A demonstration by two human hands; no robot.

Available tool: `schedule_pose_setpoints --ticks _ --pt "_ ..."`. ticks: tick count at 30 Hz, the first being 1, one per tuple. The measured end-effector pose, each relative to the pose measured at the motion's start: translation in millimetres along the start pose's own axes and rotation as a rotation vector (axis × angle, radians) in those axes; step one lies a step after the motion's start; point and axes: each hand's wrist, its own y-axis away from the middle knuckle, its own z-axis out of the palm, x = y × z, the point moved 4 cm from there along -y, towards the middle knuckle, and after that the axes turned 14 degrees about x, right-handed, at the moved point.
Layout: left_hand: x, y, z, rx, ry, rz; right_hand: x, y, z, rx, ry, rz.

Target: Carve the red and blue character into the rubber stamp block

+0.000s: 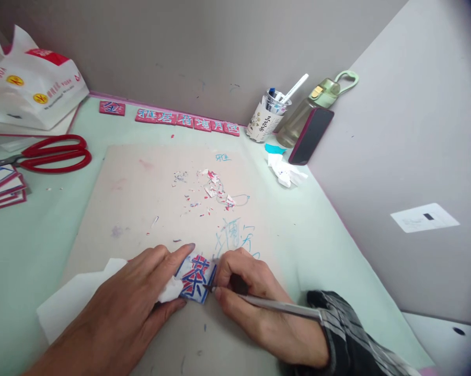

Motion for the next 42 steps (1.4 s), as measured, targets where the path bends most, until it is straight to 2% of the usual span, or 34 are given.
schedule_pose_setpoints --ticks 4,9,12,20,27,42 --pt "0.9 0.7 0.4 0.011 0.015 0.044 -1.0 1.6 -0.5 0.006 -0.012 0.02" --pt "4.3 -3.0 0.9 0.034 0.013 -0.087 1.4 1.6 0.5 0.038 -0.017 0.075" --pt "10.1 -5.1 0.4 0.083 -0.031 -0.081 1.9 1.1 0.4 0.053 -0.006 0.11" --pt "19.5 -2.9 2.7 0.012 -0.09 -0.106 -1.4 2.9 0.0 0.064 0.007 0.144" --pt "16.6 2.2 5.7 -0.055 -0.088 -0.172 -0.5 6.2 3.9 0.093 0.001 0.149" --pt "16.0 2.2 7.6 -0.055 -0.058 -0.191 -5.7 8.3 3.3 0.096 -0.009 0.095"
